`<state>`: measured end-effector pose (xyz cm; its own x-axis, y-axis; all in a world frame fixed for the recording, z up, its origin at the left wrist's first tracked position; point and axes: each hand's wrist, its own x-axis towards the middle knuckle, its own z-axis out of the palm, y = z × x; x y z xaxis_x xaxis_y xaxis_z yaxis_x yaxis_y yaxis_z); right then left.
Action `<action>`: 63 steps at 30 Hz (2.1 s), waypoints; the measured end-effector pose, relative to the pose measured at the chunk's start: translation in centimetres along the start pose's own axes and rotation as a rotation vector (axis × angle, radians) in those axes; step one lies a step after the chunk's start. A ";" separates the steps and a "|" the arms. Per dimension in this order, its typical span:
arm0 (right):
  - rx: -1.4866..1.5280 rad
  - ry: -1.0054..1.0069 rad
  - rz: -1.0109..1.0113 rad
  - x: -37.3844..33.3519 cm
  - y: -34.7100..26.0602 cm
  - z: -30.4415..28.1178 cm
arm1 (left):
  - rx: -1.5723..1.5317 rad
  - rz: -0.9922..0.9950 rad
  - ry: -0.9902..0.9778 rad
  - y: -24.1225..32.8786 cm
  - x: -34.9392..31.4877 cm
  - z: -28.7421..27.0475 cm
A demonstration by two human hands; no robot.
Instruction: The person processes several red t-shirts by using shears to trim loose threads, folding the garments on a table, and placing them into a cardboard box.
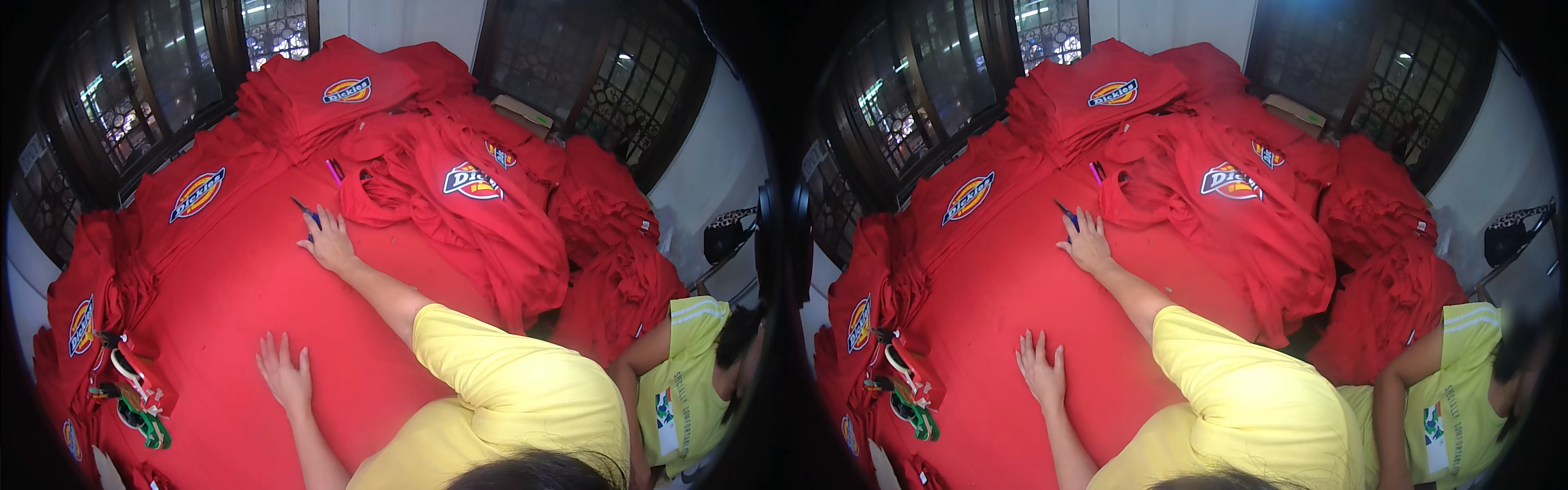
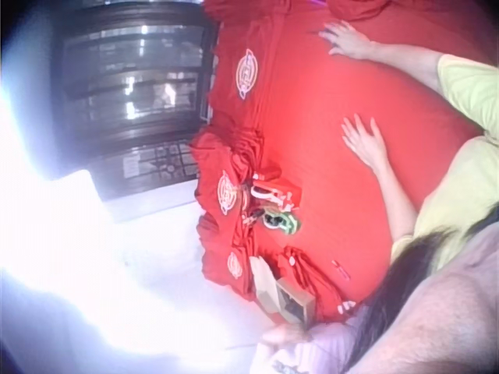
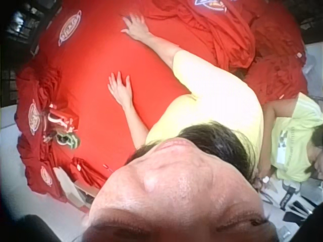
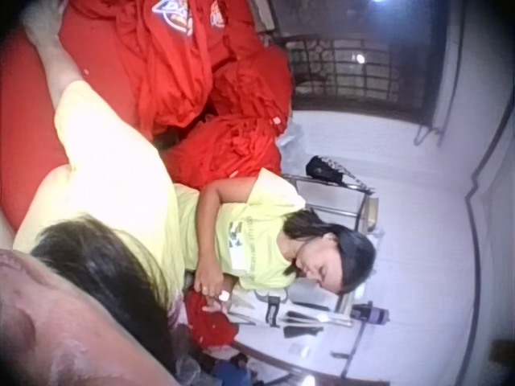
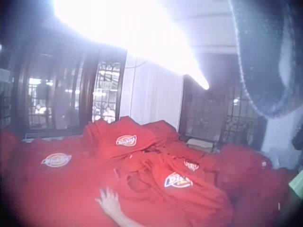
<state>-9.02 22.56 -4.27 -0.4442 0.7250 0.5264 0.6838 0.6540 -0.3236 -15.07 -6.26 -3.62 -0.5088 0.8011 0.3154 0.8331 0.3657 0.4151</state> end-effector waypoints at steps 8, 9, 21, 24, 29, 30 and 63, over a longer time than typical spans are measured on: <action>0.000 -0.191 0.106 -2.7 0.9 -3.3 | -0.010 0.011 -0.005 -0.3 -0.1 0.0; -0.027 -0.256 0.127 -3.1 1.0 -3.9 | -0.010 0.005 -0.007 -0.4 -0.2 -0.1; -0.019 -0.145 0.081 -4.0 2.0 -3.3 | -0.001 0.027 -0.071 -0.7 -0.1 0.0; -0.105 -0.161 0.035 -4.2 2.1 -3.2 | -0.005 0.022 -0.087 -0.7 -0.3 -0.2; -0.109 -0.162 0.051 -4.1 2.3 -3.1 | 0.002 0.035 -0.099 -0.7 -0.2 0.0; -0.107 -0.168 0.053 -4.1 2.3 -3.2 | -0.003 0.027 -0.105 -0.7 -0.2 -0.2; -0.171 -0.156 0.026 -3.8 2.1 -2.8 | -0.074 0.036 -0.026 -1.0 -0.4 -0.4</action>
<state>-4.31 20.56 -4.74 -0.5002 0.7746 0.3870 0.7784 0.5980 -0.1909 -15.80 -7.09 -3.81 -0.4722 0.8253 0.3096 0.8321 0.3013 0.4657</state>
